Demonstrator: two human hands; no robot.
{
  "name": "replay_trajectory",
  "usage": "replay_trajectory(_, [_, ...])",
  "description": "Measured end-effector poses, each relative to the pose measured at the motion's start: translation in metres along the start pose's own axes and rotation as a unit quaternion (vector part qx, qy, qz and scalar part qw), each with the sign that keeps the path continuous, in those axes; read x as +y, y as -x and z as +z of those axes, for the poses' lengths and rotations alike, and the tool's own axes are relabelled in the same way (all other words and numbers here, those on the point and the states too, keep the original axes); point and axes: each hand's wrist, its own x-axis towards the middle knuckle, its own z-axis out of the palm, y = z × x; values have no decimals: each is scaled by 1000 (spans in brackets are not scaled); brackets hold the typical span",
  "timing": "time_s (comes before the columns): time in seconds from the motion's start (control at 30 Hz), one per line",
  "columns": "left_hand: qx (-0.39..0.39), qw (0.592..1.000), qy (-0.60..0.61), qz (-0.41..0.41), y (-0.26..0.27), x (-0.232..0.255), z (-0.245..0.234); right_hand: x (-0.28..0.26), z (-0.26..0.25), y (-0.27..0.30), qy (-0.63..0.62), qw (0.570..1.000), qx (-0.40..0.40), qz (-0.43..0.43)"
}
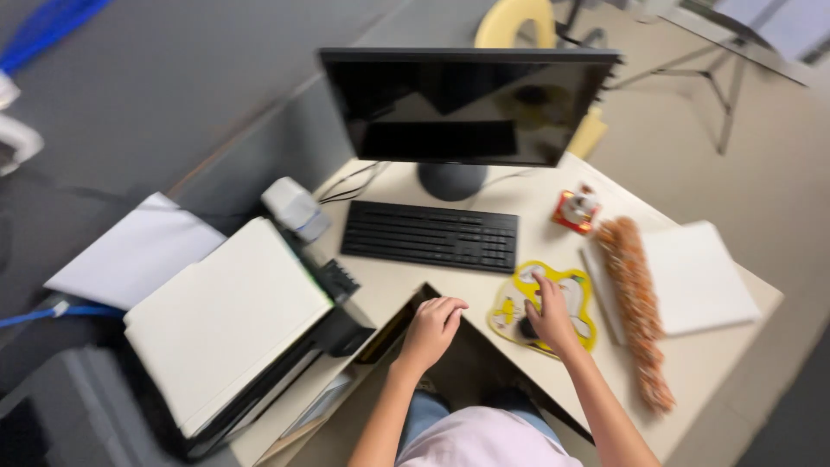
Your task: The person uses a fluffy duster to wipe the surface of a desk and the covers of several books and paper packages. They repeatedly pick up the items, dust them, and place them into a black mesh tray next to a printer.
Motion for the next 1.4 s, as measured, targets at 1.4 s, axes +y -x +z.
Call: replay_trajectory(1.4, [-237, 925, -258, 144, -40, 0, 441, 342, -201, 180, -329, 819, 247, 399])
